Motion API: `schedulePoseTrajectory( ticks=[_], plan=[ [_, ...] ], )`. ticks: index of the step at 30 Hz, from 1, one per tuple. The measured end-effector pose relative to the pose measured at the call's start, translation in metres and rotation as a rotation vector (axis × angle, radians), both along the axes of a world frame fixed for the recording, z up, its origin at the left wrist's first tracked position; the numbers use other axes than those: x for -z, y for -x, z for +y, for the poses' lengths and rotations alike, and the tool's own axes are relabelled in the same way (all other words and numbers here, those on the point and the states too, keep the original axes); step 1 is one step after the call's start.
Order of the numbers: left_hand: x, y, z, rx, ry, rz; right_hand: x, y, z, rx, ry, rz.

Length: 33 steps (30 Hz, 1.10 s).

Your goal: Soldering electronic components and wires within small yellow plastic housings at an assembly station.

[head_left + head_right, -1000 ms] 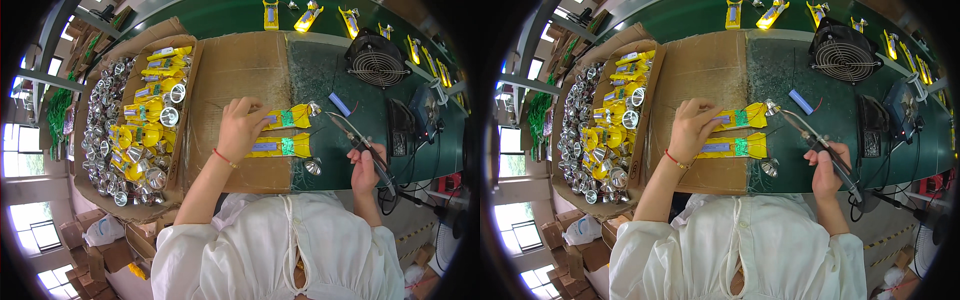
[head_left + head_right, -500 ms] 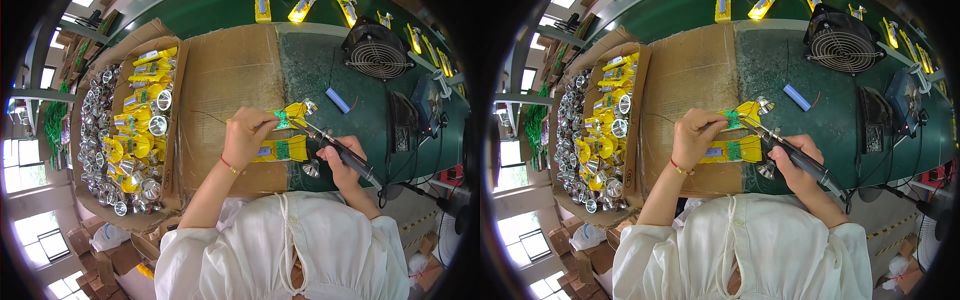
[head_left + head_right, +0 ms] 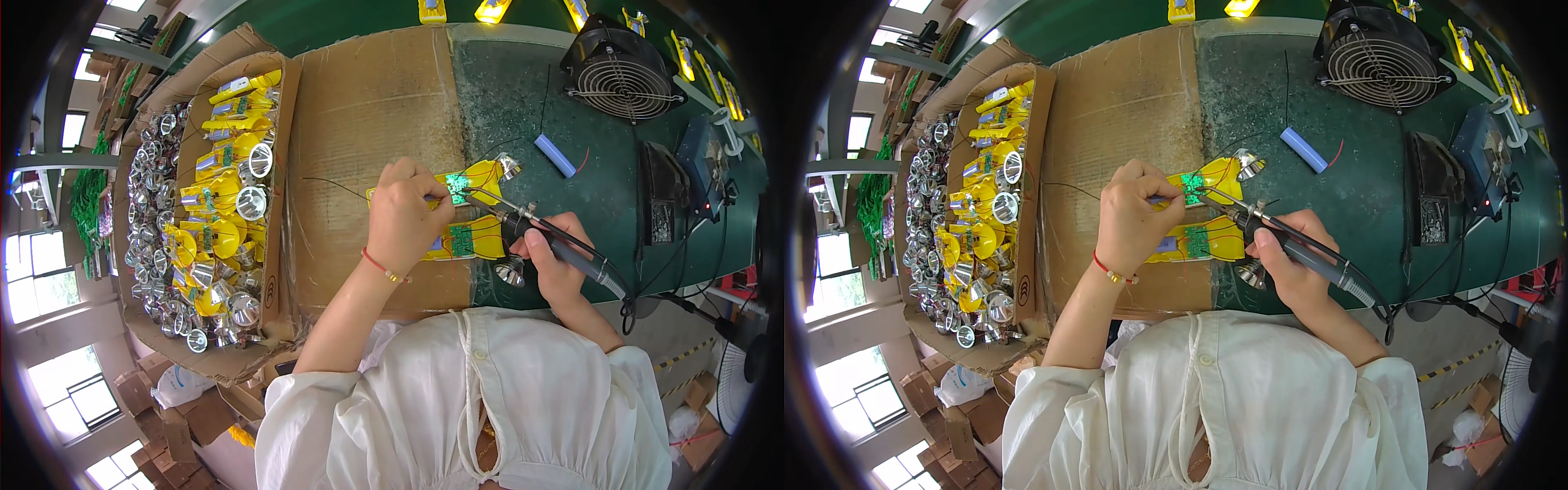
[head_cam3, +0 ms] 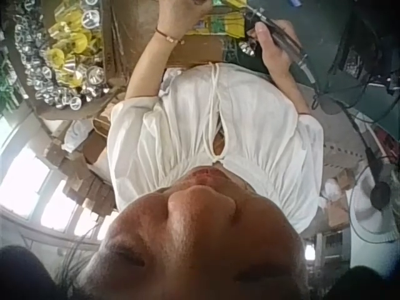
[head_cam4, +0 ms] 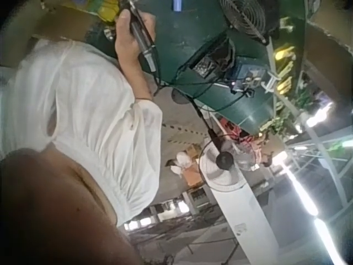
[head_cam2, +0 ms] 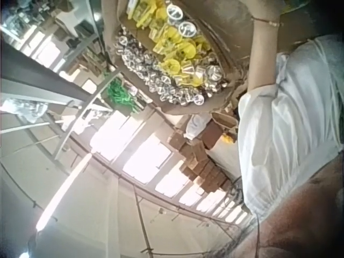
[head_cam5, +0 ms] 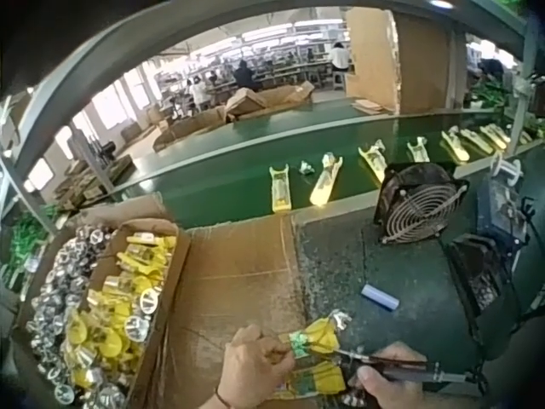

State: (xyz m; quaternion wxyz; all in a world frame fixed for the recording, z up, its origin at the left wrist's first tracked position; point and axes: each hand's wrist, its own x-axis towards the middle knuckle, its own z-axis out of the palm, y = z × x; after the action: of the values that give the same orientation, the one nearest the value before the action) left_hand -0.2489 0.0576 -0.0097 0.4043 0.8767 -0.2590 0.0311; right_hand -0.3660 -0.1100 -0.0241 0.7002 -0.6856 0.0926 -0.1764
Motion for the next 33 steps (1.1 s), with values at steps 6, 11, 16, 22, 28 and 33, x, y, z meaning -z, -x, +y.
schedulePoseTrajectory(
  ticks=[6,11,16,22,28,33],
  plan=[
    [0.000,0.002,-0.001,-0.021,-0.017,-0.013,0.001,-0.001,0.000,-0.005,0.019,0.008],
    [-0.001,0.002,-0.003,-0.028,-0.027,-0.014,0.002,0.004,-0.005,0.070,-0.101,-0.106],
    [0.000,0.002,-0.003,-0.027,-0.027,-0.016,0.001,0.009,-0.008,0.078,-0.119,-0.113],
    [-0.001,0.003,-0.002,-0.035,-0.050,-0.051,-0.001,0.012,-0.009,0.087,-0.134,-0.050],
    [-0.019,0.015,0.017,-0.129,0.082,-0.105,-0.004,0.014,-0.012,0.092,-0.147,-0.042],
    [-0.014,0.003,0.081,-0.546,0.122,0.383,-0.005,0.013,-0.012,0.069,-0.176,-0.070]
  ],
)
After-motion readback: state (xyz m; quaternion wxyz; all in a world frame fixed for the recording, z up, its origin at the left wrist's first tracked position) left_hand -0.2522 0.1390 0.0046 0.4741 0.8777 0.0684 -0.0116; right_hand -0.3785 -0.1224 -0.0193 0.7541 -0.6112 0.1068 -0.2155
